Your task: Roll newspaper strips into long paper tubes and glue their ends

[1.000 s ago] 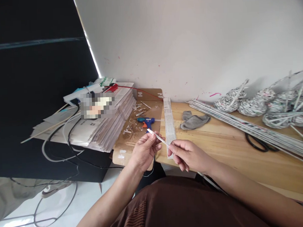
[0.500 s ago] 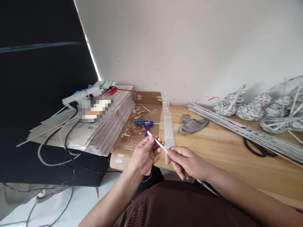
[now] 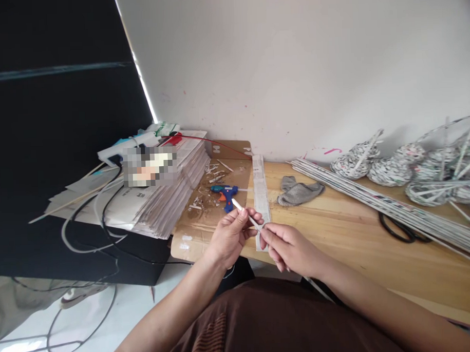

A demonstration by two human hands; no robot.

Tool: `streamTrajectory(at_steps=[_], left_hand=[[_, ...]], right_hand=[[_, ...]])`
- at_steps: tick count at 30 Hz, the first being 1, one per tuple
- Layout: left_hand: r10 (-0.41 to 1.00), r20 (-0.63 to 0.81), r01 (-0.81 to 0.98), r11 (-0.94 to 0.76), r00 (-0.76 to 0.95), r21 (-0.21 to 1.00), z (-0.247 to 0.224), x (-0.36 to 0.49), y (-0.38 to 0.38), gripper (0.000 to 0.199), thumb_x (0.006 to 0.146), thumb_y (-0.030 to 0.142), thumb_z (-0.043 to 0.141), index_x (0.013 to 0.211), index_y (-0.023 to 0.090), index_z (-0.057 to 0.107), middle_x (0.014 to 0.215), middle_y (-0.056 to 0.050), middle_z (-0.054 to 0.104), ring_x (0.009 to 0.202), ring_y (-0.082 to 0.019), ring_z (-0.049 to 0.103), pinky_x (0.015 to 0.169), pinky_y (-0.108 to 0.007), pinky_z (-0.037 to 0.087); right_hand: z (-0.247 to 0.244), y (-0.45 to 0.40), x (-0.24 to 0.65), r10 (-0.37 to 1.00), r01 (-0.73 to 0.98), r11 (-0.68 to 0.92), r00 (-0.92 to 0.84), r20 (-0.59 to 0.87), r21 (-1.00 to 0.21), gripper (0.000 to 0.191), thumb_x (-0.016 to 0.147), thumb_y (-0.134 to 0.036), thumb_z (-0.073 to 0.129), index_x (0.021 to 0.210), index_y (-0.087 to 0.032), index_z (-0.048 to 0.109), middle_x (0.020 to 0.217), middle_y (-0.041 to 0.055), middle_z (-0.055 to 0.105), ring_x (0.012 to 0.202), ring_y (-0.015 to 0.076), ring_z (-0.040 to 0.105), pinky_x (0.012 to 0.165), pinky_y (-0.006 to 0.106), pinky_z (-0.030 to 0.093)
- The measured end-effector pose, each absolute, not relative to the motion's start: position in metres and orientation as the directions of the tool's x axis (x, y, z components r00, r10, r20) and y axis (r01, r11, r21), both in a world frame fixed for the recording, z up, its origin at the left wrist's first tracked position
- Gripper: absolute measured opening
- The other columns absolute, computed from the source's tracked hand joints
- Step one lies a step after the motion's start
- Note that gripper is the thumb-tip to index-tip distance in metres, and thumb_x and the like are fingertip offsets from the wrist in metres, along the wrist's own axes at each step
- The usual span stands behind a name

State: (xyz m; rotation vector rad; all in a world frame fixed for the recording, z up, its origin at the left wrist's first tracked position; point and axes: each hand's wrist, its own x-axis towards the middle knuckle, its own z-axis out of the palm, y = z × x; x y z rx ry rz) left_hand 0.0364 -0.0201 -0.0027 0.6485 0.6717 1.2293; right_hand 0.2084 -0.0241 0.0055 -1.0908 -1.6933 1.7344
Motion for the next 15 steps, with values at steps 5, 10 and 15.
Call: streamTrajectory(at_steps=[5,10,15], left_hand=[[0.968,-0.109,-0.668,0.234,0.225,0.706,0.0014,0.0395,-0.0192,0.017,0.082,0.03,0.067,0.086,0.014,0.063,0.081,-0.004,0.066,0.075,-0.012,0.066,0.058,-0.017,0.051],[0.984,-0.136,-0.698,0.18,0.118,0.694,0.001,0.0397,-0.0168,0.019,0.08,0.029,0.07,0.085,0.012,0.064,0.08,-0.004,0.067,0.078,-0.013,0.067,0.064,-0.017,0.054],[0.982,-0.135,-0.725,0.189,0.133,0.662,0.0016,0.0386,-0.0192,0.021,0.076,0.029,0.073,0.084,0.011,0.065,0.076,-0.004,0.067,0.075,-0.013,0.068,0.062,-0.016,0.055]], right_hand=[[0.0033,-0.0204,0.2123,0.631,0.073,-0.374,-0.711,-0.311,-0.925,0.039,0.093,-0.057,0.037,0.08,-0.021,0.047,0.046,-0.0088,0.035,0.032,0.0089,0.038,0.034,0.021,0.031],[0.008,-0.025,0.2139,0.876,0.308,0.137,-0.481,-0.03,-0.942,0.032,0.09,-0.05,0.051,0.08,-0.02,0.052,0.06,-0.0042,0.049,0.049,0.008,0.048,0.048,0.02,0.037],[0.0029,-0.0236,0.2131,0.695,0.057,-0.295,-0.673,-0.255,-0.954,0.037,0.093,-0.056,0.04,0.084,-0.021,0.049,0.048,-0.0091,0.037,0.034,0.0071,0.038,0.037,0.019,0.031]])
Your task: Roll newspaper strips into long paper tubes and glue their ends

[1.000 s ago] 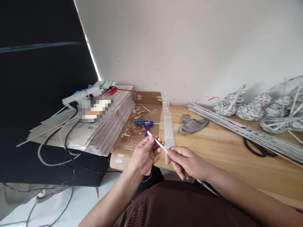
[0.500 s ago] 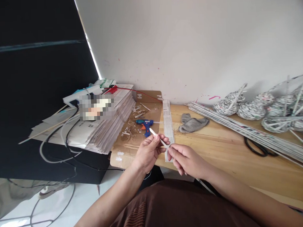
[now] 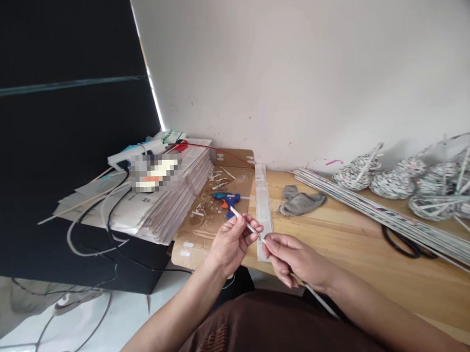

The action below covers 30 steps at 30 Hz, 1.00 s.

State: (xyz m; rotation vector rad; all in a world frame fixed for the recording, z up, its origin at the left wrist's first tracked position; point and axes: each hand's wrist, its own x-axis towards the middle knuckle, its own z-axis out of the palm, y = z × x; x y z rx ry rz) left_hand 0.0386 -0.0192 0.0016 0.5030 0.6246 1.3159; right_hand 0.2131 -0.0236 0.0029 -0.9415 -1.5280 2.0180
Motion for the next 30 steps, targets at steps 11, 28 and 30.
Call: streamTrajectory(at_steps=[11,28,30], left_hand=[[0.982,-0.164,-0.73,0.178,0.092,0.66,-0.003,0.036,-0.025,0.02,0.074,0.029,0.075,0.08,0.012,0.065,0.073,-0.003,0.067,0.073,-0.012,0.068,0.06,-0.015,0.054],[0.899,0.317,0.651,-0.437,0.302,0.62,-0.044,0.018,-0.027,0.047,0.084,0.004,0.043,0.119,0.027,0.064,0.117,-0.01,0.067,0.11,-0.025,0.059,0.111,-0.05,0.019],[0.908,0.3,0.697,-0.418,0.293,0.583,-0.042,0.017,-0.026,0.052,0.082,0.002,0.041,0.122,0.029,0.062,0.119,-0.01,0.066,0.112,-0.026,0.058,0.113,-0.052,0.011]], right_hand=[[-0.001,-0.023,0.207,0.631,-0.036,-0.417,-0.731,-0.261,-0.908,0.04,0.091,-0.057,0.046,0.081,-0.018,0.05,0.046,-0.0081,0.044,0.035,0.0067,0.043,0.035,0.016,0.032],[-0.002,-0.026,0.229,0.783,0.094,-0.285,-0.551,-0.289,-0.954,0.044,0.088,-0.061,0.047,0.084,-0.017,0.051,0.054,-0.0071,0.043,0.043,0.0064,0.043,0.042,0.019,0.03],[-0.004,-0.027,0.229,0.771,0.129,-0.269,-0.566,-0.293,-0.955,0.046,0.087,-0.062,0.046,0.085,-0.017,0.051,0.055,-0.0071,0.043,0.044,0.0063,0.043,0.042,0.019,0.03]])
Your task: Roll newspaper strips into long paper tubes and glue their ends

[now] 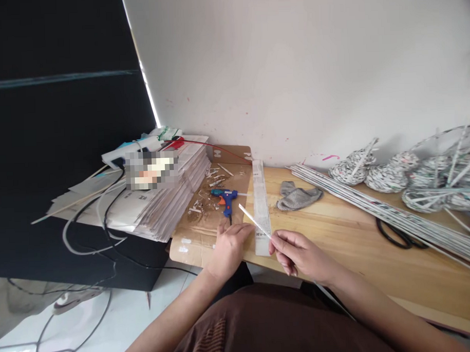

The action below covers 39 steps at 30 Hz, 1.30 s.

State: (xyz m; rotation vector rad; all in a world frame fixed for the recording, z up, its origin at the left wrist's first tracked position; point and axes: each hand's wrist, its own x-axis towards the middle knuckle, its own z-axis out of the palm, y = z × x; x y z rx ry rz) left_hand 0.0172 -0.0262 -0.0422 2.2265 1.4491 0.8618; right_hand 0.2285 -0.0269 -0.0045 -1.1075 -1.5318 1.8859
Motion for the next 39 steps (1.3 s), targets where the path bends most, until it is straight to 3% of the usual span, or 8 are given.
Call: streamTrajectory(at_steps=[11,17,23,29,33,35,37,39], left_hand=[[0.939,0.268,0.603,-0.344,0.217,0.72,-0.038,0.013,-0.019,0.046,0.079,0.003,0.045,0.106,0.029,0.071,0.106,-0.007,0.071,0.104,-0.025,0.06,0.114,-0.046,0.009],[0.953,0.286,0.47,-0.3,0.103,0.83,-0.028,0.014,-0.026,0.014,0.083,0.025,0.059,0.084,0.024,0.073,0.082,-0.007,0.07,0.084,-0.023,0.06,0.097,-0.037,0.035],[0.992,0.094,0.24,-0.113,0.088,0.964,-0.022,0.021,-0.032,0.036,0.088,0.043,0.051,0.068,0.018,0.068,0.069,-0.005,0.067,0.067,-0.017,0.059,0.067,-0.025,0.042],[0.976,-0.06,-0.051,0.073,0.208,0.996,-0.015,0.034,-0.032,0.03,0.082,0.038,0.062,0.101,0.016,0.072,0.081,-0.009,0.073,0.067,-0.015,0.063,0.056,-0.022,0.041],[0.992,-0.036,0.016,0.034,0.12,0.999,-0.013,0.034,-0.03,0.038,0.085,0.044,0.057,0.066,0.015,0.072,0.051,-0.005,0.063,0.046,-0.01,0.048,0.049,-0.023,0.034],[0.997,-0.018,0.02,0.017,0.081,1.0,-0.014,0.033,-0.029,0.041,0.084,0.044,0.058,0.057,0.016,0.071,0.051,-0.005,0.062,0.048,-0.01,0.047,0.053,-0.024,0.036],[0.997,-0.003,-0.065,0.008,0.075,0.998,-0.013,0.033,-0.028,0.019,0.076,0.036,0.071,0.078,0.017,0.076,0.071,-0.005,0.069,0.062,-0.012,0.055,0.061,-0.023,0.04],[0.994,-0.008,-0.197,0.028,0.105,0.98,-0.012,0.036,-0.029,0.042,0.066,0.027,0.08,0.107,0.022,0.071,0.09,-0.004,0.068,0.075,-0.012,0.057,0.064,-0.022,0.04]], right_hand=[[-0.011,-0.032,0.227,0.757,0.183,-0.214,-0.589,-0.281,-0.96,0.045,0.09,-0.061,0.042,0.086,-0.017,0.052,0.055,-0.007,0.043,0.043,0.0059,0.043,0.04,0.017,0.031],[-0.004,-0.032,0.23,0.791,0.208,-0.198,-0.544,-0.282,-0.958,0.044,0.09,-0.061,0.042,0.086,-0.018,0.052,0.056,-0.0065,0.044,0.043,0.0065,0.044,0.04,0.018,0.032],[0.006,-0.033,0.232,0.925,0.357,0.082,-0.374,-0.062,-0.931,0.037,0.092,-0.053,0.044,0.081,-0.02,0.056,0.054,-0.0041,0.047,0.048,0.0104,0.047,0.049,0.023,0.037],[0.012,-0.037,0.234,0.942,0.539,0.298,-0.302,0.149,-0.788,0.031,0.093,-0.045,0.046,0.077,-0.021,0.057,0.055,-0.0031,0.046,0.05,0.0118,0.042,0.05,0.025,0.03],[0.013,-0.039,0.236,0.939,0.589,0.319,-0.299,0.166,-0.742,0.031,0.094,-0.044,0.045,0.073,-0.022,0.053,0.055,-0.0035,0.047,0.049,0.0115,0.041,0.051,0.025,0.028],[0.014,-0.04,0.237,0.937,0.609,0.334,-0.298,0.183,-0.719,0.031,0.094,-0.043,0.046,0.072,-0.021,0.051,0.055,-0.0034,0.048,0.049,0.0115,0.042,0.051,0.025,0.028],[0.015,-0.041,0.238,0.932,0.634,0.351,-0.305,0.195,-0.689,0.03,0.094,-0.042,0.044,0.073,-0.022,0.051,0.055,-0.0031,0.049,0.049,0.0118,0.043,0.052,0.026,0.028],[0.016,-0.042,0.237,0.926,0.668,0.371,-0.322,0.199,-0.645,0.03,0.095,-0.041,0.042,0.074,-0.022,0.051,0.056,-0.0024,0.051,0.049,0.0121,0.045,0.052,0.026,0.027]])
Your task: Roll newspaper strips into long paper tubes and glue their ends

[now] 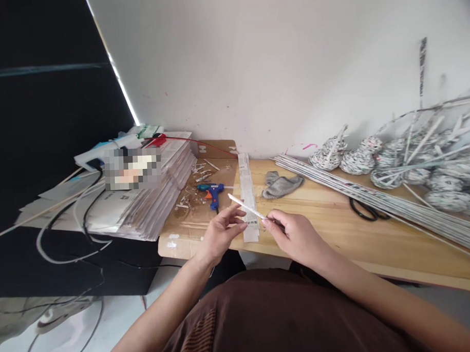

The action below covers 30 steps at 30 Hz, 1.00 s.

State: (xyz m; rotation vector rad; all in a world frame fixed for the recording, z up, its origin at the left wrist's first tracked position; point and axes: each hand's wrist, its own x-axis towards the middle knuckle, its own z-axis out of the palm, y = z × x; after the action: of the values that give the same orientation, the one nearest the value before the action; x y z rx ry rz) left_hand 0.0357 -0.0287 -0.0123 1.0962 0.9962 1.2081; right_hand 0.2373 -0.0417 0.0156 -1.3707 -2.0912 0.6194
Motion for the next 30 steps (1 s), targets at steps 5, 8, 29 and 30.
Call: streamTrajectory(at_steps=[5,8,29,30], left_hand=[[0.982,-0.091,-0.314,0.14,0.166,0.939,-0.01,0.046,-0.03,0.033,0.079,0.038,0.068,0.099,0.013,0.071,0.061,0.002,0.05,0.056,-0.007,0.043,0.055,-0.02,0.033],[0.985,-0.081,-0.29,0.122,0.151,0.949,-0.013,0.048,-0.031,0.029,0.079,0.039,0.068,0.086,0.011,0.071,0.058,0.002,0.05,0.055,-0.007,0.042,0.055,-0.022,0.033],[0.979,-0.048,-0.36,0.119,0.2,0.925,-0.015,0.042,-0.061,0.029,0.086,0.043,0.059,0.085,0.015,0.063,0.056,0.005,0.038,0.053,-0.007,0.036,0.054,-0.022,0.03],[0.981,-0.043,-0.361,0.111,0.191,0.926,-0.014,0.042,-0.062,0.029,0.085,0.044,0.059,0.085,0.015,0.063,0.056,0.005,0.038,0.053,-0.007,0.036,0.054,-0.022,0.03]], right_hand=[[0.015,-0.046,0.233,0.898,0.724,0.437,-0.384,0.214,-0.534,0.024,0.094,-0.037,0.044,0.08,-0.021,0.055,0.065,0.001,0.059,0.057,0.0135,0.051,0.056,0.026,0.029],[0.013,-0.048,0.231,0.905,0.659,0.386,-0.405,0.128,-0.646,0.025,0.093,-0.038,0.046,0.079,-0.02,0.056,0.066,0.0015,0.06,0.059,0.0135,0.054,0.056,0.025,0.032],[0.004,-0.065,0.238,0.74,0.199,-0.174,-0.62,-0.261,-0.965,0.04,0.092,-0.054,0.042,0.086,-0.017,0.055,0.053,-0.0064,0.043,0.042,0.0078,0.044,0.043,0.019,0.035],[0.005,-0.066,0.238,0.763,0.204,-0.147,-0.599,-0.243,-0.968,0.039,0.092,-0.053,0.044,0.085,-0.016,0.055,0.053,-0.0059,0.044,0.043,0.0073,0.044,0.044,0.019,0.035]])
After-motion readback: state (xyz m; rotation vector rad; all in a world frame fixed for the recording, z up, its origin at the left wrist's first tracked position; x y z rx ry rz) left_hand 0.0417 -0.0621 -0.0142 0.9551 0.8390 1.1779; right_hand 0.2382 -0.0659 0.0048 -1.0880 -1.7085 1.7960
